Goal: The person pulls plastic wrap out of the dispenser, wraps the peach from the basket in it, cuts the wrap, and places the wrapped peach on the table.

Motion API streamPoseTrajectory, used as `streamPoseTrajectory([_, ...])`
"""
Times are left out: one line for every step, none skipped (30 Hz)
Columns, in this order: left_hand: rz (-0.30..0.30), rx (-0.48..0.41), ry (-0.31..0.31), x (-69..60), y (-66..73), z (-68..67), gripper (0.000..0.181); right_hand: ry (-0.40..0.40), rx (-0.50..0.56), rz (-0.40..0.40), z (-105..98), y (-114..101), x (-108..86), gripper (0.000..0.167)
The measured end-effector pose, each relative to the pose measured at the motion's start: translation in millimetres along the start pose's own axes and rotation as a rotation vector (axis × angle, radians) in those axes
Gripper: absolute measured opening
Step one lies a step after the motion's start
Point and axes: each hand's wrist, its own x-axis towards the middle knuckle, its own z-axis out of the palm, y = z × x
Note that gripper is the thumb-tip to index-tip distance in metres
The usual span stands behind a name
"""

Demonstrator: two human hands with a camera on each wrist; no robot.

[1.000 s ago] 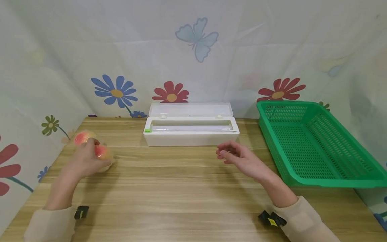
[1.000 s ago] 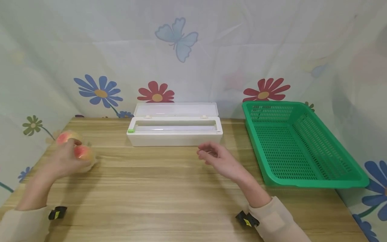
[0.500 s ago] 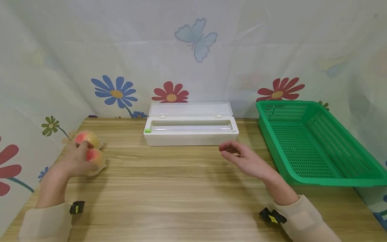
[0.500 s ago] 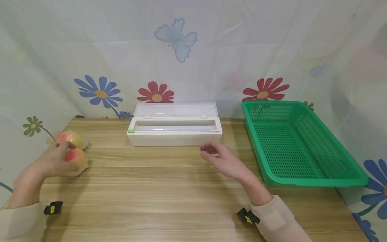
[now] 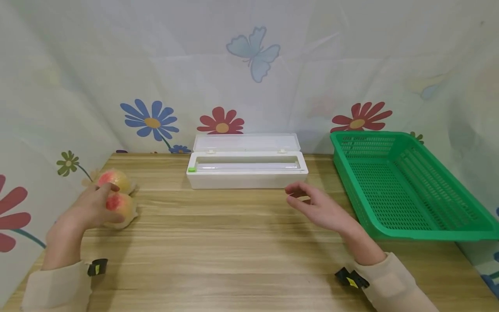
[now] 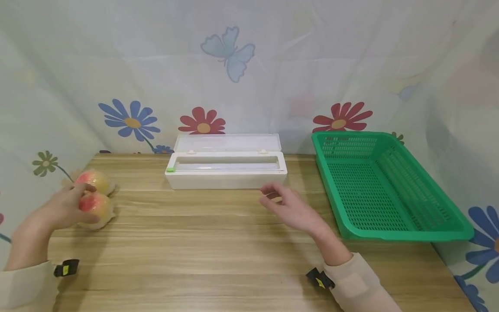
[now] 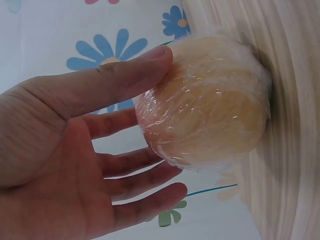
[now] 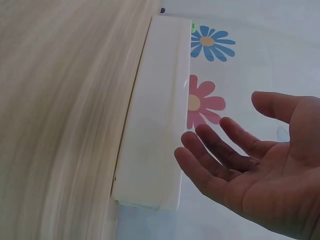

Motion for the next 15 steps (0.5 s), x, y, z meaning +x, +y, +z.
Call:
streamPoseTrajectory([0.006,0.000,0.004,0.4,0.3,0.2,0.080,0.005,-0.010,0.004,-1,0,-0.1,0.037])
streamPoseTrajectory([0.011,-0.003,0.007,0.9,0.8,0.2,0.081,0.013,-0.019,0.012,-2,1,-0.1,0.037])
streamPoseTrajectory([0.014,-0.004,0.010,1.5,1.8,0.1,0.082,0.022,-0.032,0.018,-3,1,0.2,0.038])
streamPoseTrajectory([0.021,-0.001,0.015,2.3,3.4,-0.1,0.081,0.029,-0.040,0.024,-4,1,0.7,0.039])
streamPoseTrajectory([0.023,0.004,0.020,3.3,5.3,-0.5,0.081,0.037,-0.049,0.027,-5,2,1.6,0.039])
streamPoseTrajectory([0.030,0.010,0.028,4.4,7.7,-0.7,0.081,0.052,-0.073,0.023,-6,2,2.7,0.040])
streamPoseTrajectory([0.033,0.011,0.037,5.8,11.0,-0.7,0.080,0.068,-0.110,0.018,-6,2,3.8,0.041])
streamPoseTrajectory([0.037,0.010,0.048,7.1,14.7,-0.7,0.078,0.086,-0.158,0.013,-7,3,5.5,0.042])
streamPoseTrajectory([0.043,0.009,0.062,8.6,18.8,-0.6,0.076,0.105,-0.211,0.000,-7,3,7.8,0.043])
streamPoseTrajectory([0.051,0.010,0.077,10.1,23.1,-0.6,0.075,0.125,-0.270,-0.014,-6,3,10.6,0.044])
streamPoseTrajectory([0.053,0.011,0.095,11.5,28.0,-0.5,0.075,0.144,-0.338,-0.029,-6,3,13.7,0.046])
streamPoseTrajectory([0.059,0.013,0.114,12.8,33.3,-0.4,0.074,0.164,-0.407,-0.041,-4,2,16.9,0.048])
streamPoseTrajectory([0.061,0.015,0.133,14.2,38.6,-0.1,0.074,0.176,-0.464,-0.048,-3,1,20.3,0.050])
streamPoseTrajectory([0.069,0.015,0.155,16.1,43.6,0.5,0.074,0.185,-0.513,-0.056,-2,1,24.0,0.053])
streamPoseTrajectory([0.077,0.008,0.173,17.9,49.2,1.6,0.074,0.187,-0.550,-0.063,0,0,27.4,0.055])
